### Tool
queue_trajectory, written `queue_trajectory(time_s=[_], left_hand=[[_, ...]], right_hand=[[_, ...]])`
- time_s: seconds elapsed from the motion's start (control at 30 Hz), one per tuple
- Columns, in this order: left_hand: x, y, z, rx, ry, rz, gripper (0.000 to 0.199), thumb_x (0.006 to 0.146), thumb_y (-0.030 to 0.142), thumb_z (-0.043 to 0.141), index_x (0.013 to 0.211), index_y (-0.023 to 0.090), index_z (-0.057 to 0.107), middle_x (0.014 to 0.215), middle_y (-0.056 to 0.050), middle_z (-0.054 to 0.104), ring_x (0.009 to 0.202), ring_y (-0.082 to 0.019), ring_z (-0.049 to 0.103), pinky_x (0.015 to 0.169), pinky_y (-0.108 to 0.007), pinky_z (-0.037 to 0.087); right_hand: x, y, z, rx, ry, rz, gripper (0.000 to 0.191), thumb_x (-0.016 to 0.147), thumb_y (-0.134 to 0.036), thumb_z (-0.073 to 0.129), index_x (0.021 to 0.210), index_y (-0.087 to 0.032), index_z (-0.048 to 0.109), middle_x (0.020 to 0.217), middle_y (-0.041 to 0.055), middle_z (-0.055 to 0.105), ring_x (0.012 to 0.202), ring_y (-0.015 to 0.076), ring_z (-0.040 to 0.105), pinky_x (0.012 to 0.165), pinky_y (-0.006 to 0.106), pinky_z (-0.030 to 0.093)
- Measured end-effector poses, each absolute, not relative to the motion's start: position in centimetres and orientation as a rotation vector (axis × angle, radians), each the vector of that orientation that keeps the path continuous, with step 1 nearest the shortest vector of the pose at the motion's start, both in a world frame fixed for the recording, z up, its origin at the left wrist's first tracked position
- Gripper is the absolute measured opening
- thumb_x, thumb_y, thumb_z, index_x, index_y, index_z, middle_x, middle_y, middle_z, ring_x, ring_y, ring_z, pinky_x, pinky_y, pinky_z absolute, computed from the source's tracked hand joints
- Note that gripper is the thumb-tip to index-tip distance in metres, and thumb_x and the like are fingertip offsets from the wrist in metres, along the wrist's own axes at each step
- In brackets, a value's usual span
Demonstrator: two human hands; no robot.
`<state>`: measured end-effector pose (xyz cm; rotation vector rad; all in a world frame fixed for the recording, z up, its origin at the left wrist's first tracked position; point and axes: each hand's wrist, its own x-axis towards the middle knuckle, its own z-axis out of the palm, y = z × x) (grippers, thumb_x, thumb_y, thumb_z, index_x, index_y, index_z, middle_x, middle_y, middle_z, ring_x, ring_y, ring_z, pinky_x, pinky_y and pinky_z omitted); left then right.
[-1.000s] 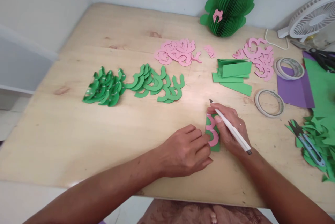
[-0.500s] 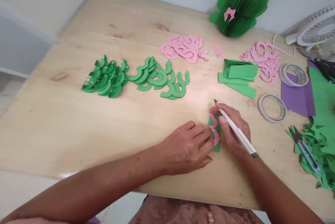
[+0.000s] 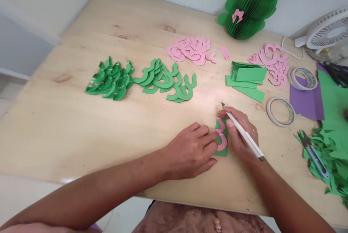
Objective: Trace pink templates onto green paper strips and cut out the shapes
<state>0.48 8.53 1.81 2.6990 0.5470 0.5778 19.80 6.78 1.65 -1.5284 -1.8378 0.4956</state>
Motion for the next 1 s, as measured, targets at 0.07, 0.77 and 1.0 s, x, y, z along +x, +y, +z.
queue_trajectory(time_s=[0.07,0.77,1.0], left_hand=[[0.5,8.6,1.8,2.679,0.552,0.578,0.021,0.09,0.032,0.05,0.09,0.014,0.06,0.114,-0.01,0.064,0.089,-0.022,0.052,0.077,-0.037,0.041],[0.7,8.8,1.1,2.731,0.582,0.659,0.013,0.089,0.014,0.049,0.088,0.016,0.061,0.115,-0.004,0.067,0.086,-0.018,0.051,0.075,-0.033,0.041],[0.8,9.0,0.8,2.801,0.601,0.709,0.018,0.092,0.012,0.048,0.081,0.016,0.062,0.113,-0.003,0.069,0.084,-0.016,0.052,0.07,-0.031,0.04]], right_hand=[[19.8,6.8,1.6,-1.527,-1.836,0.488,0.028,0.095,-0.027,0.044,0.121,-0.024,0.054,0.102,0.0063,0.07,0.093,0.0216,0.066,0.084,0.041,0.051],[19.7,7.0,1.9,-1.503,-1.873,0.441,0.026,0.096,-0.029,0.043,0.119,-0.024,0.055,0.099,0.0054,0.072,0.089,0.02,0.068,0.085,0.039,0.048],[19.6,7.1,1.9,-1.465,-1.864,0.446,0.025,0.095,-0.026,0.044,0.118,-0.024,0.054,0.097,0.0047,0.072,0.088,0.0194,0.068,0.085,0.039,0.047]])
